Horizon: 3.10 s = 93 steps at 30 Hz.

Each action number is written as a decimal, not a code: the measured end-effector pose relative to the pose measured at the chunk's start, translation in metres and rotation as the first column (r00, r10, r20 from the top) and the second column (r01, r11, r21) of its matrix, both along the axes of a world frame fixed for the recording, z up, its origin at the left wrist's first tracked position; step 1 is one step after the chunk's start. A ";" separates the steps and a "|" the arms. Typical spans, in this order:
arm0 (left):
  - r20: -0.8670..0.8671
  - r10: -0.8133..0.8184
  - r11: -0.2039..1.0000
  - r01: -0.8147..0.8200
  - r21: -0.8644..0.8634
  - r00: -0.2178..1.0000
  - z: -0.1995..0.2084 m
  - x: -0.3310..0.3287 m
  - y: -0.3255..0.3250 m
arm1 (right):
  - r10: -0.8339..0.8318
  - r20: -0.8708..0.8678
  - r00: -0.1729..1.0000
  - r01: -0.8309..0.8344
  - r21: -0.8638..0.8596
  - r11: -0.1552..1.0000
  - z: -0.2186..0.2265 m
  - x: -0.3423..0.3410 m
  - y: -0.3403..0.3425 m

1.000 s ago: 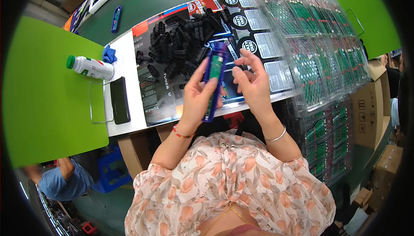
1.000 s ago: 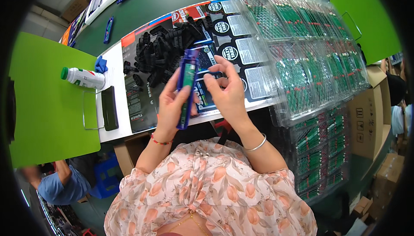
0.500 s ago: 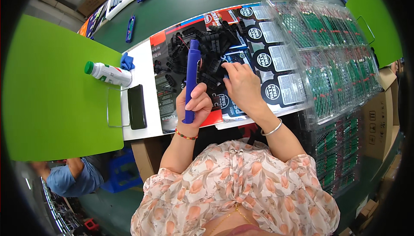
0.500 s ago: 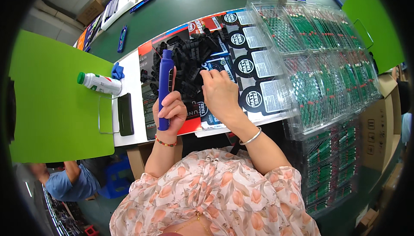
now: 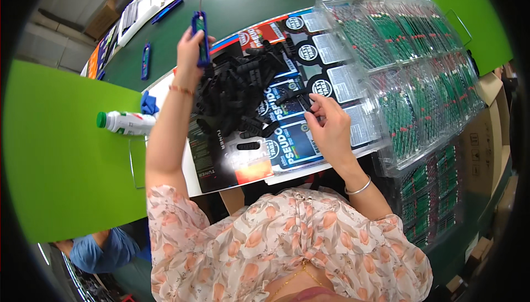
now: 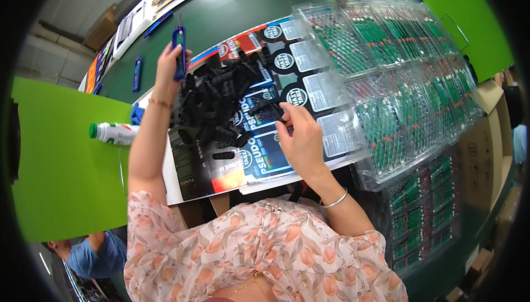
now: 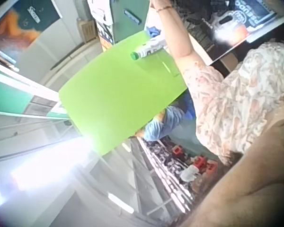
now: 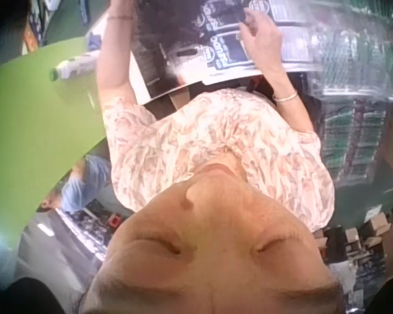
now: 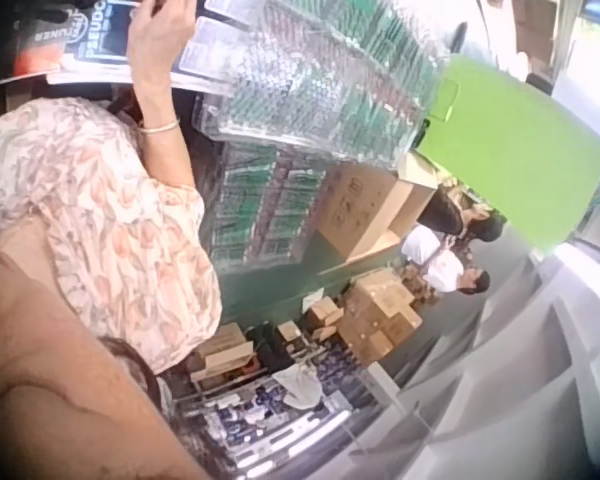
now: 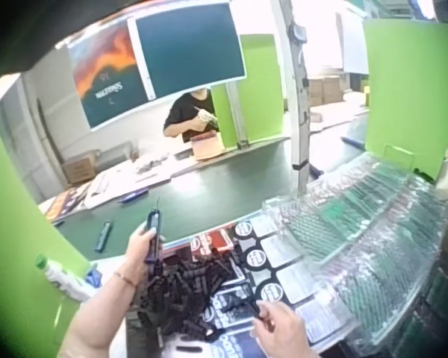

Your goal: Assembling electronic components into a blue housing at a factory workstation.

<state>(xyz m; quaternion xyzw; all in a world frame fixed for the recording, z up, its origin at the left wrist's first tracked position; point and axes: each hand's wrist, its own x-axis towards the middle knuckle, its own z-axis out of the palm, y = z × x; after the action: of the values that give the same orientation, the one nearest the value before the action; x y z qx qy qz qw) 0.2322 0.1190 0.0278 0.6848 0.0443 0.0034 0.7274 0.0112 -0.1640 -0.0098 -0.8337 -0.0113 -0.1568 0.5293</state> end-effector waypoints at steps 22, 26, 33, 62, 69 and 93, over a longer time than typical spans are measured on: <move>0.151 0.271 0.346 -0.243 0.906 0.951 -0.093 0.215 0.028 | -0.020 0.073 0.997 0.026 -0.077 0.997 -0.003 -0.007 -0.006; 0.231 0.267 0.322 -0.313 0.894 0.936 -0.101 0.217 0.046 | -0.040 0.133 0.990 0.049 -0.065 0.997 -0.006 -0.007 -0.006; 0.341 0.024 0.302 -0.332 0.894 0.940 -0.064 0.150 0.054 | -0.028 0.172 0.985 0.029 -0.008 1.000 -0.010 -0.004 -0.005; 0.425 -0.080 0.464 -0.344 0.817 0.902 -0.066 -0.201 -0.101 | 0.302 0.168 0.939 -0.163 -0.555 0.816 -0.015 -0.015 0.011; 0.541 0.015 0.476 -0.482 0.736 0.841 -0.078 -0.187 -0.135 | 0.292 0.195 0.937 -0.133 -0.573 0.809 -0.016 -0.016 0.012; 0.608 0.254 0.006 -0.630 0.777 0.752 -0.060 -0.196 -0.016 | 0.455 0.167 0.875 -0.245 -0.657 0.713 -0.008 -0.026 0.013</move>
<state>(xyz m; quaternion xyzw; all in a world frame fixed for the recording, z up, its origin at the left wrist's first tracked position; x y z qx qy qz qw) 0.0359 0.1030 -0.0326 0.9176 0.1381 0.3644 0.0791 -0.0152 -0.1512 -0.0176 -0.9054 -0.3067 -0.1713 0.2385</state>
